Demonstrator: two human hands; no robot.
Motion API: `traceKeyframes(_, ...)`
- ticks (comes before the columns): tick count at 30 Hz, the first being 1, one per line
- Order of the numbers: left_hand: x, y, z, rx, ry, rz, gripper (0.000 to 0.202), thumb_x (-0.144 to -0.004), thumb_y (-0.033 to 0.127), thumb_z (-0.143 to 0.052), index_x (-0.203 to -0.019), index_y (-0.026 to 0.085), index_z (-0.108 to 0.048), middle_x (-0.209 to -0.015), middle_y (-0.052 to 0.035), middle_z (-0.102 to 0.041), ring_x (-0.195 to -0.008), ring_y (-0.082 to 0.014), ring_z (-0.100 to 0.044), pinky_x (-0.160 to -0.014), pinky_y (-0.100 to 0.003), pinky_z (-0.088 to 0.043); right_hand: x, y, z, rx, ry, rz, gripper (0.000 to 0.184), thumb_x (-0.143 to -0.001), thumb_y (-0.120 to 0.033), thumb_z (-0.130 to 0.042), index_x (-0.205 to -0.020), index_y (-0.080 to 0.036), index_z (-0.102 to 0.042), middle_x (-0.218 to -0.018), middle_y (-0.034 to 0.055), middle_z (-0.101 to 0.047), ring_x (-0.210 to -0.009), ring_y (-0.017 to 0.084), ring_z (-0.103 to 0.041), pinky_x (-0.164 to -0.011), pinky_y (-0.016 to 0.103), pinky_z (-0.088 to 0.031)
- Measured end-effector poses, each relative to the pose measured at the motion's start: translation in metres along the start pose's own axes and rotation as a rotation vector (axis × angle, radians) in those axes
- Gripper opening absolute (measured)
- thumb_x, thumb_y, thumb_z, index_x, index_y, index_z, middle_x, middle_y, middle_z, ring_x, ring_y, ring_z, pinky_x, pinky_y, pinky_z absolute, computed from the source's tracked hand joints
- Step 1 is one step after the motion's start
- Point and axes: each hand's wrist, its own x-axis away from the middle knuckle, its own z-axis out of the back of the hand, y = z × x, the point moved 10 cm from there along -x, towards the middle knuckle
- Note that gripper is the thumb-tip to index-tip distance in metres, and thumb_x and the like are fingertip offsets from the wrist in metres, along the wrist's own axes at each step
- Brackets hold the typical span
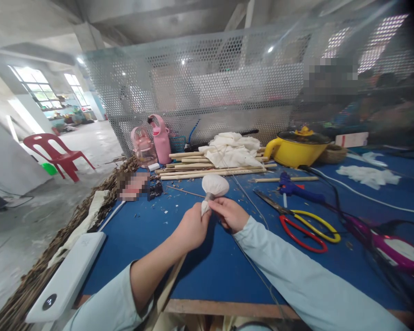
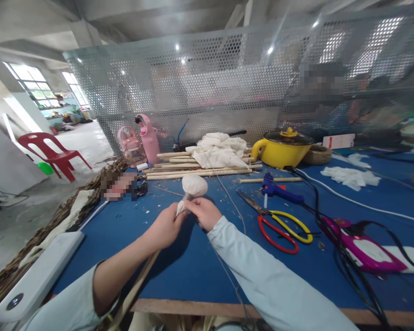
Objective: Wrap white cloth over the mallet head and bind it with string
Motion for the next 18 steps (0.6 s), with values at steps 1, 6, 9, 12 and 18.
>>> traceKeyframes(1,-0.001,-0.001,0.002,0.020,0.004,-0.008,0.020,-0.087,0.032,-0.037,-0.083,0.017,-0.050,-0.080,-0.0075,-0.059,-0.071,-0.0180,-0.052,-0.065,-0.027,-0.036,0.001,-0.004,0.002,0.025,0.011,0.042,0.037,-0.064,-0.050,-0.067,-0.062,-0.019,-0.047,-0.035,-0.0108,-0.028,-0.028,0.003,-0.019,-0.029,0.020,-0.010)
traceKeyframes(6,-0.005,-0.003,0.003,0.144,-0.048,-0.024,0.021,-0.084,0.036,-0.042,-0.075,0.018,-0.047,-0.064,0.0009,-0.050,-0.058,-0.0120,-0.043,-0.056,-0.023,-0.032,0.008,-0.022,0.006,0.002,0.050,0.169,0.037,-0.065,-0.047,-0.067,-0.058,-0.019,-0.045,-0.034,-0.0104,-0.028,-0.029,0.003,-0.020,-0.030,0.020,-0.012)
traceKeyframes(9,-0.005,-0.004,0.001,0.350,-0.083,0.056,0.023,-0.083,0.040,-0.043,-0.074,0.019,-0.043,-0.058,0.0048,-0.041,-0.048,-0.0079,-0.037,-0.047,-0.020,-0.029,0.009,-0.024,0.004,-0.061,0.035,0.136,0.039,-0.060,-0.046,-0.071,-0.058,-0.020,-0.042,-0.034,-0.0115,-0.026,-0.028,0.003,-0.017,-0.029,0.018,-0.011)
traceKeyframes(12,-0.001,-0.004,-0.009,0.622,-0.170,0.181,0.024,-0.082,0.044,-0.045,-0.080,0.020,-0.041,-0.059,0.0068,-0.037,-0.041,-0.0045,-0.031,-0.038,-0.016,-0.023,0.007,-0.021,-0.002,-0.154,-0.024,0.066,0.042,-0.056,-0.045,-0.074,-0.059,-0.020,-0.041,-0.034,-0.0129,-0.024,-0.029,0.002,-0.015,-0.027,0.016,-0.009)
traceKeyframes(18,0.011,0.013,-0.030,1.123,-0.533,0.291,0.026,-0.079,0.043,-0.053,-0.082,0.021,-0.039,-0.054,0.0092,-0.025,-0.035,-0.0021,-0.018,-0.031,-0.011,-0.014,0.007,-0.022,-0.008,-0.304,-0.158,0.024,0.040,-0.054,-0.038,-0.079,-0.069,-0.016,-0.049,-0.043,-0.0093,-0.042,-0.030,-0.001,-0.015,-0.028,0.014,-0.007)
